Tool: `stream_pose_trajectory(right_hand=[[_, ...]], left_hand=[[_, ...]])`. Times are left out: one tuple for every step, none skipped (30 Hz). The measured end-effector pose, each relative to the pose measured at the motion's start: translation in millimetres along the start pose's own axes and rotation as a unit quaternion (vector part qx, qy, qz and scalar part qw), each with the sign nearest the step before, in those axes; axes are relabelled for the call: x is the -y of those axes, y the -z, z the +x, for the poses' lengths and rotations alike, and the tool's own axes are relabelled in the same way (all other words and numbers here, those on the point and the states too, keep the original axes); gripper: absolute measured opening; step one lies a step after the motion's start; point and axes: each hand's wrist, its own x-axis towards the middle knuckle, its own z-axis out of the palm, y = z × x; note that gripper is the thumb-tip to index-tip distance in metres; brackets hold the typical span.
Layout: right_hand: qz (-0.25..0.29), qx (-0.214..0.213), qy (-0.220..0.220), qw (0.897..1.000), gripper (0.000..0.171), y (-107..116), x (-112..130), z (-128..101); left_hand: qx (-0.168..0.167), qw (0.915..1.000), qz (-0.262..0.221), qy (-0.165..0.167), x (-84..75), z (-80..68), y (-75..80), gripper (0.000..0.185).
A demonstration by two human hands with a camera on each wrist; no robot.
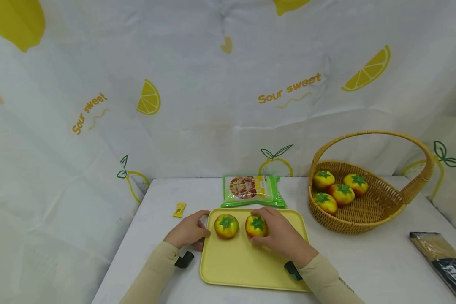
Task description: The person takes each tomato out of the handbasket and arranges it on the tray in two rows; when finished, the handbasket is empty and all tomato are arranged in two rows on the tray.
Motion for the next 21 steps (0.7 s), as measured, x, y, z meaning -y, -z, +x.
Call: stream_pose_trajectory(right_hand=[[0.000, 0.000, 0.000, 1.000, 0.066, -0.1, 0.4, -0.1], [0.000, 0.001, 0.000, 1.000, 0.067, -0.2, 0.7, -0.2], [0.000, 0.002, 0.000, 1.000, 0.067, -0.1, 1.0, -0.4], [0.000, 0.002, -0.001, 1.000, 0.067, 0.0, 1.4, -0.4], [-0.001, 0.002, -0.002, 1.000, 0.068, 0.0, 1.5, -0.3], [-0.002, 0.002, -0.003, 1.000, 0.068, 0.2, 1.8, -0.3], [-0.002, 0.002, -0.004, 1.000, 0.069, 0.3, 1.7, -0.6], [-0.003, 0.003, -0.006, 1.000, 0.069, 0.4, 1.5, -0.9], [-0.004, 0.003, -0.007, 1.000, 0.070, 0.5, 1.4, -1.2], [-0.005, 0.003, -0.008, 1.000, 0.071, 0.6, 1.4, -1.4], [-0.005, 0.003, -0.009, 1.000, 0.071, 0.8, 1.4, -1.7], [-0.006, 0.004, -0.009, 1.000, 0.072, 1.1, 1.4, -2.0], [-0.005, 0.005, -0.010, 1.000, 0.073, 1.1, 1.4, -2.1], [-0.005, 0.006, -0.011, 1.000, 0.074, 1.2, 1.5, -2.2], [-0.004, 0.007, -0.012, 1.000, 0.075, 1.4, 1.8, -2.3], [-0.004, 0.008, -0.013, 1.000, 0.076, 1.4, 1.8, -2.2], [-0.005, 0.009, -0.014, 1.000, 0.077, 1.5, 1.8, -2.1], [-0.007, 0.010, -0.014, 1.000, 0.078, 1.4, 1.7, -1.8], [-0.007, 0.011, -0.015, 1.000, 0.079, 1.5, 1.8, -1.6], [-0.008, 0.012, -0.016, 1.000, 0.080, 1.6, 1.8, -1.5], [-0.008, 0.012, -0.017, 1.000, 0.081, 1.6, 1.6, -1.3]], left_hand=[[0.000, 1.0000, -0.001, 0.000, -0.2, -0.2, 0.2, 0.070], [0.000, 1.0000, -0.003, 0.000, -0.4, -0.4, 0.2, 0.070], [0.000, 1.0000, -0.004, 0.000, -0.6, -0.6, 0.2, 0.070], [0.000, 1.0000, -0.004, 0.000, -0.8, -0.6, 0.3, 0.070], [0.000, 1.0000, -0.004, 0.000, -0.9, -0.7, 0.3, 0.070], [0.000, 1.0000, -0.003, 0.000, -1.1, -0.8, 0.4, 0.069], [0.000, 1.0000, -0.002, 0.000, -1.0, -0.8, 0.3, 0.069], [0.000, 1.0000, -0.001, -0.001, -0.9, -0.7, 0.0, 0.069], [0.000, 1.0000, -0.001, 0.000, -0.9, -0.7, -0.1, 0.069], [0.000, 1.0000, 0.000, 0.000, -0.8, -0.6, -0.3, 0.069], [0.001, 1.0000, -0.001, 0.000, -0.6, -0.5, -0.4, 0.069], [0.001, 1.0000, -0.001, 0.000, -0.5, -0.4, -0.5, 0.069], [0.002, 1.0000, -0.002, 0.000, -0.3, -0.3, -0.6, 0.069], [0.002, 1.0000, -0.002, 0.000, -0.2, -0.3, -0.6, 0.069], [0.002, 1.0000, -0.001, 0.000, -0.3, -0.3, -0.4, 0.069], [0.002, 1.0000, 0.000, 0.001, -0.4, -0.5, -0.3, 0.069], [0.002, 1.0000, 0.001, 0.001, -0.7, -0.7, 0.0, 0.069], [0.002, 1.0000, 0.002, 0.002, -1.2, -1.0, 0.2, 0.069], [0.002, 1.0000, 0.003, 0.002, -1.7, -1.4, 0.5, 0.069], [0.001, 1.0000, 0.004, 0.003, -2.2, -1.7, 0.7, 0.069], [0.001, 1.0000, 0.003, 0.004, -2.7, -2.0, 0.8, 0.069]])
